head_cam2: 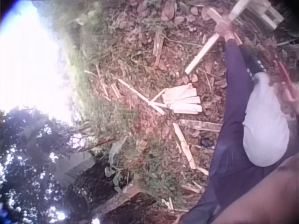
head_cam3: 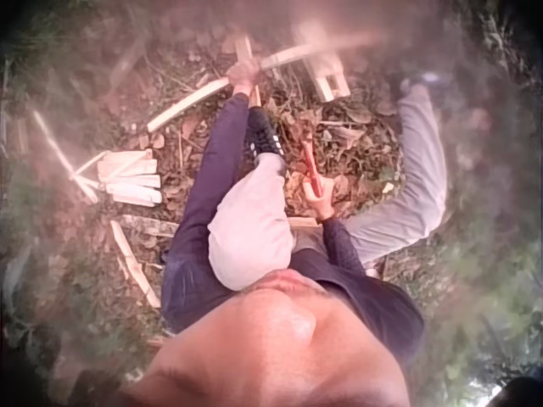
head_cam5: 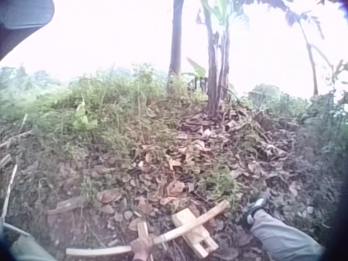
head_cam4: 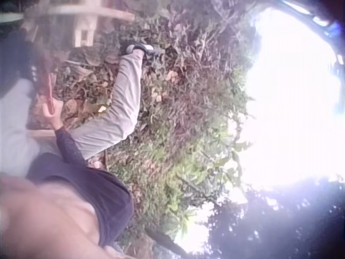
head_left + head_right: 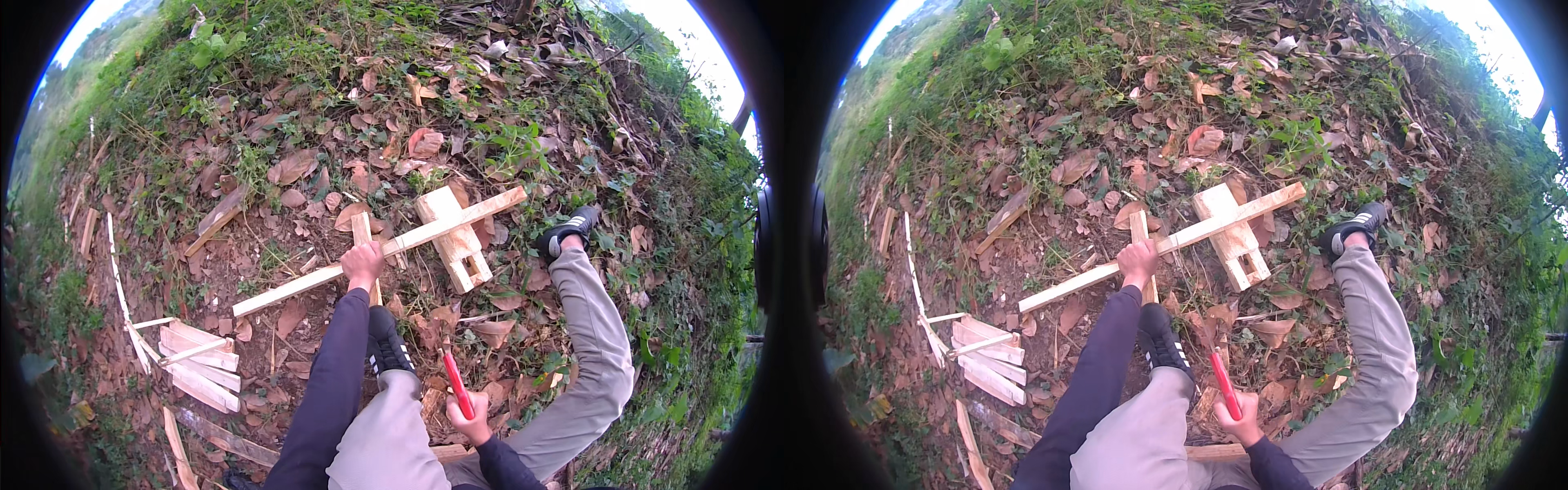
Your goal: The person sits on the ground in a wooded area and uses a hand saw to cut a small wooden plank. They hold the wood steady with one hand while sawing with the other, creating a cut piece.
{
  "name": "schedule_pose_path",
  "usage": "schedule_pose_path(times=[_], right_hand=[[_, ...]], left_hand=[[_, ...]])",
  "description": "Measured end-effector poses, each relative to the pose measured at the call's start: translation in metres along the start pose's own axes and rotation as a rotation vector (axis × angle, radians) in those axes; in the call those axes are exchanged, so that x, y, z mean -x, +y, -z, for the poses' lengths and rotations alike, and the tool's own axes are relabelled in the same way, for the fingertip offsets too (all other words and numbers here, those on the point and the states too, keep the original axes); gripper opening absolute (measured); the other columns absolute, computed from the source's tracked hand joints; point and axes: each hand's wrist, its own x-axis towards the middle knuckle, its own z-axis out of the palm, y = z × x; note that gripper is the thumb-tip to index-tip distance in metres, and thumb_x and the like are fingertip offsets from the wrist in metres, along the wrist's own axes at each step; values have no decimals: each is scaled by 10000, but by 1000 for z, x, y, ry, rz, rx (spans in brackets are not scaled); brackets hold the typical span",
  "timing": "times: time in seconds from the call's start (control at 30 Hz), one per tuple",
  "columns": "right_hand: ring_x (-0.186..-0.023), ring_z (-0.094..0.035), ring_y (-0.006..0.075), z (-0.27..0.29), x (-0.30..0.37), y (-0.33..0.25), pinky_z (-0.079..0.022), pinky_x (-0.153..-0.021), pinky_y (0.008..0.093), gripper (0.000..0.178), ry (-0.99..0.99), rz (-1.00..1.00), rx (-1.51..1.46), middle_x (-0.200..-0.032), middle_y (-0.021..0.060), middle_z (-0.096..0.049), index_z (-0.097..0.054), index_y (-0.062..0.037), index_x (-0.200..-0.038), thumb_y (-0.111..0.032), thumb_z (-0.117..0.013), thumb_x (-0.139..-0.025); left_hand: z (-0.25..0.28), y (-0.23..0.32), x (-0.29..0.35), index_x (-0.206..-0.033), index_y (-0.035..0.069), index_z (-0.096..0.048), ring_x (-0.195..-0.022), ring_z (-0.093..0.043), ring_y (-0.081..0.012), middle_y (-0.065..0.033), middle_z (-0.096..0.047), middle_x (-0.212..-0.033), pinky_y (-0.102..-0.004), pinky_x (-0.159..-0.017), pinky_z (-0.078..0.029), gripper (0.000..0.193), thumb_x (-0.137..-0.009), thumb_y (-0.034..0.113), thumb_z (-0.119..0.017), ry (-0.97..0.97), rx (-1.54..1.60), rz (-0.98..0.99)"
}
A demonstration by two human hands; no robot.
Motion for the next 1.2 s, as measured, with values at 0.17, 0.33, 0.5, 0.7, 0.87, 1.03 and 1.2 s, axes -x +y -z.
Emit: schedule_pose_path(times=[0.17,0.33,0.5,0.7,0.87,1.03,1.2], right_hand=[[-417,-484,136,-54,-110,1,-374,-443,338,213,34,30,28,-495,101,-484,-534,-11,-628,-70,-651,-796],[-449,-435,56,-24,-46,17,-343,-445,295,167,28,-6,-56,-498,-1,-432,-566,-14,-664,-33,-641,-812],[-456,-418,48,-29,-56,-2,-335,-442,292,212,-8,-57,-9,-497,-5,-446,-534,-15,-636,-31,-624,-827],[-428,-429,83,-40,-86,10,-341,-440,311,214,-3,34,46,-485,34,-430,-517,-30,-629,-67,-631,-806],[-420,-448,52,-17,-42,-17,-369,-434,280,170,-15,1,-30,-465,14,-446,-575,-14,-634,-19,-619,-798],[-431,-531,197,-58,-124,10,-398,-467,359,218,-15,42,85,-521,126,-516,-554,-8,-635,-109,-654,-801],[-395,-500,109,-8,-17,-15,-414,-448,302,159,10,65,21,-469,58,-479,-578,-15,-633,-44,-639,-777]], left_hand=[[1,1,3,-573,51,-642,-598,-687,-404,-211,-670,-635,-502,-576,-551,502,-962,270,-413,-13,-26,-124],[2,4,1,-624,57,-717,-584,-694,-380,-214,-671,-627,-494,-556,-551,507,-947,306,-415,-41,-46,-32],[-1,-3,8,-562,54,-689,-547,-686,-371,-214,-649,-585,-471,-531,-548,558,-968,306,-402,53,-7,-105],[5,-1,8,-600,46,-706,-574,-685,-396,-222,-654,-603,-485,-559,-548,541,-965,308,-404,-2,-8,-40],[10,6,3,-627,30,-709,-616,-691,-419,-233,-673,-655,-512,-625,-561,571,-987,335,-387,-89,53,-50],[-8,-8,-5,-628,65,-729,-595,-698,-392,-217,-677,-643,-487,-579,-563,525,-956,310,-399,-9,-113,-108],[-4,0,10,-623,23,-724,-591,-696,-398,-236,-674,-649,-490,-584,-565,565,-957,338,-395,11,-68,-8]])
